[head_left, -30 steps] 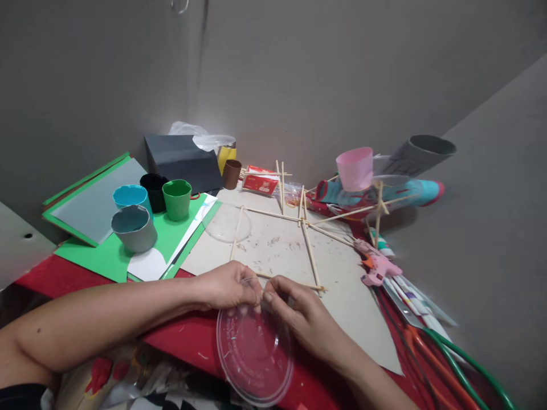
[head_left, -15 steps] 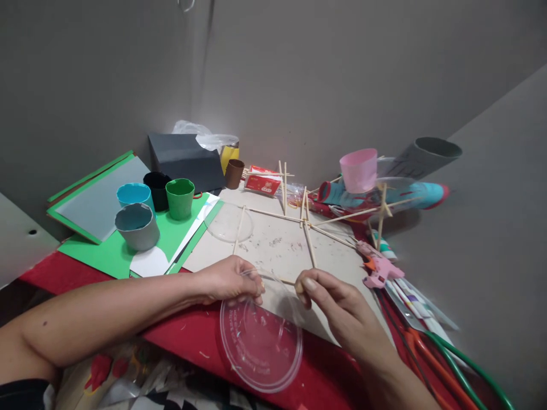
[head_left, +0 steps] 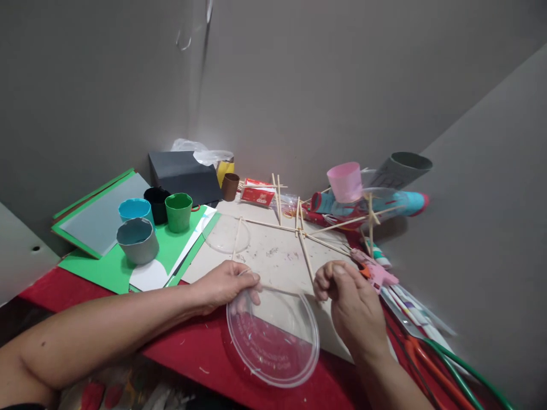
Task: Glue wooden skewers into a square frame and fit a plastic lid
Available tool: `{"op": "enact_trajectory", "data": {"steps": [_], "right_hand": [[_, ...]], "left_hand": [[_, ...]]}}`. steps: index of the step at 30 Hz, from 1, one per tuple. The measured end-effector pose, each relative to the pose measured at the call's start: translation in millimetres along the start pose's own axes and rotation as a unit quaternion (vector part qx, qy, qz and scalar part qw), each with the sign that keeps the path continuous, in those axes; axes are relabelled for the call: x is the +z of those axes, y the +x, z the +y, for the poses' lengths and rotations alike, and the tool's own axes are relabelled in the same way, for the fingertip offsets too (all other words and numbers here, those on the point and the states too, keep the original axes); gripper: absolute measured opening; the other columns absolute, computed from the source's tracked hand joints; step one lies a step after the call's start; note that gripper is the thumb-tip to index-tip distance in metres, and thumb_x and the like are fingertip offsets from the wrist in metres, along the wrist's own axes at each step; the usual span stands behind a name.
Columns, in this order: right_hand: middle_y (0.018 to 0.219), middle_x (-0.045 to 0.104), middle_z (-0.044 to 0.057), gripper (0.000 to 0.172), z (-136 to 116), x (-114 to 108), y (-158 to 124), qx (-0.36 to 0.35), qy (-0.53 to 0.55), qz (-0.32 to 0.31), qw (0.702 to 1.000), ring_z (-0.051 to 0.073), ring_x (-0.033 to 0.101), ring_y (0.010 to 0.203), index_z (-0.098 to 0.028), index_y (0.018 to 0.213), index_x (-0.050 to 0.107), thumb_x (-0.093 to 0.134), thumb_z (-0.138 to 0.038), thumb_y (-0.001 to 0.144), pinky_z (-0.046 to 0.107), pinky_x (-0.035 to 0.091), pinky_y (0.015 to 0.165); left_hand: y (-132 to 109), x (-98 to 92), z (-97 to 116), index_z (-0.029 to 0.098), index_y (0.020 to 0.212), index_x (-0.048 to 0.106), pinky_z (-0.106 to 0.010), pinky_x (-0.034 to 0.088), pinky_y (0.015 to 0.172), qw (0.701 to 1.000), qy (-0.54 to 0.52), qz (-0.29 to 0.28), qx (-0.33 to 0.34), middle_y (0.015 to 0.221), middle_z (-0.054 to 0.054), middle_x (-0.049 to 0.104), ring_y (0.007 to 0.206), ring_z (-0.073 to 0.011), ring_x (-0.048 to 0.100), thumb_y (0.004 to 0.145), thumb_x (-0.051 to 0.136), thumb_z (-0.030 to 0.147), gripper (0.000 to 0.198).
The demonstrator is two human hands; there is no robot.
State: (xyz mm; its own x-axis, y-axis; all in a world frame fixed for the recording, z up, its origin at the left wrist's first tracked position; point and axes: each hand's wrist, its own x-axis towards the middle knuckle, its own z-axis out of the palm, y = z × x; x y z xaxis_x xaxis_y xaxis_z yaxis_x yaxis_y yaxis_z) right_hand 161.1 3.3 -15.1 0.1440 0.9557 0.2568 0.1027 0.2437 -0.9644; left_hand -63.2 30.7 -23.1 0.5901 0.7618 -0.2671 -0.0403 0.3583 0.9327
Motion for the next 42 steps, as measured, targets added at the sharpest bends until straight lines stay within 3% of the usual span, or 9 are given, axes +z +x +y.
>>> {"op": "enact_trajectory", "data": {"steps": [6,13,19,22,26,29,32,37,42], "right_hand": [[0.060,0.048,-0.005,0.035,11.1,3.3,7.2,0.031,-0.028,0.051,0.998,0.008,0.042,0.048,-0.019,0.072,0.051,0.060,-0.051,0.085,0.018,0.034,0.044],[0.069,0.062,0.001,0.044,8.2,13.7,-0.6,0.119,-0.044,-0.047,0.991,0.006,0.040,0.040,-0.016,0.085,0.061,0.060,-0.061,0.080,0.019,0.032,0.036],[0.044,0.050,-0.004,0.045,5.3,18.4,-0.4,0.153,0.000,-0.142,0.978,0.004,0.030,0.034,-0.013,0.059,0.061,0.069,-0.055,0.074,0.017,0.021,0.035],[0.044,0.053,-0.002,0.043,0.9,13.8,4.5,0.132,0.048,-0.094,0.986,0.003,0.031,0.034,-0.012,0.057,0.061,0.072,-0.051,0.073,0.016,0.022,0.034],[0.047,0.052,-0.005,0.040,-9.1,-4.4,17.4,0.057,0.151,0.085,0.983,0.003,0.036,0.035,-0.015,0.063,0.057,0.074,-0.051,0.069,0.014,0.025,0.033],[0.053,0.052,-0.007,0.038,-18.7,-19.6,25.9,0.001,0.228,0.204,0.952,0.003,0.039,0.039,-0.017,0.067,0.053,0.075,-0.048,0.067,0.013,0.027,0.034],[0.058,0.051,-0.007,0.035,-27.3,-29.5,30.6,-0.029,0.281,0.267,0.921,0.003,0.040,0.041,-0.017,0.069,0.052,0.076,-0.041,0.065,0.012,0.027,0.034],[0.056,0.048,-0.008,0.033,-34.6,-35.5,32.3,-0.036,0.319,0.298,0.899,0.002,0.038,0.040,-0.017,0.066,0.052,0.077,-0.038,0.065,0.013,0.026,0.032],[0.056,0.051,-0.006,0.031,-40.6,-40.2,31.7,-0.032,0.327,0.301,0.895,0.002,0.039,0.040,-0.016,0.064,0.053,0.077,-0.036,0.064,0.013,0.027,0.033]], "left_hand": [[5.5,-3.2,2.6,0.013,0.076,0.057,-0.017,0.034,0.031,0.994,0.005,0.081,0.068,0.060,0.000,0.062,0.033,-0.0061,0.046,0.083,0.051,0.048,0.036],[10.7,-6.6,0.0,0.013,0.077,0.053,-0.016,0.035,0.032,0.986,0.004,0.115,0.117,0.059,0.001,0.060,0.034,-0.0056,0.047,0.085,0.047,0.049,0.037],[11.6,-9.3,-2.0,0.012,0.082,0.054,-0.016,0.034,0.034,0.981,0.038,0.120,0.145,0.063,0.000,0.060,0.035,-0.0051,0.046,0.087,0.044,0.050,0.040],[9.1,-11.0,4.1,0.011,0.092,0.055,-0.017,0.034,0.036,0.975,0.069,0.140,0.156,0.076,-0.003,0.062,0.038,-0.0048,0.047,0.089,0.039,0.052,0.044],[3.3,-10.2,11.7,0.013,0.100,0.056,-0.020,0.037,0.043,0.951,0.197,0.172,0.167,0.088,-0.004,0.061,0.047,-0.0064,0.050,0.090,0.039,0.048,0.040],[-3.9,-3.7,11.6,0.015,0.097,0.060,-0.024,0.044,0.061,0.872,0.423,0.161,0.189,0.081,-0.003,0.063,0.063,-0.0121,0.056,0.089,0.047,0.037,0.026],[-12.5,7.5,12.1,0.018,0.104,0.059,-0.029,0.046,0.077,0.762,0.604,0.127,0.194,0.100,-0.007,0.064,0.086,-0.0189,0.061,0.089,0.046,0.028,0.022],[-11.9,28.8,28.2,0.015,0.104,0.058,-0.033,0.049,0.072,0.601,0.791,0.064,0.096,0.104,-0.012,0.063,0.088,-0.0244,0.064,0.086,0.039,0.011,0.027],[16.0,37.1,40.2,0.012,0.096,0.062,-0.035,0.050,0.072,0.550,0.832,0.020,0.062,0.093,-0.015,0.065,0.087,-0.0260,0.065,0.080,0.041,0.004,0.027]]}}
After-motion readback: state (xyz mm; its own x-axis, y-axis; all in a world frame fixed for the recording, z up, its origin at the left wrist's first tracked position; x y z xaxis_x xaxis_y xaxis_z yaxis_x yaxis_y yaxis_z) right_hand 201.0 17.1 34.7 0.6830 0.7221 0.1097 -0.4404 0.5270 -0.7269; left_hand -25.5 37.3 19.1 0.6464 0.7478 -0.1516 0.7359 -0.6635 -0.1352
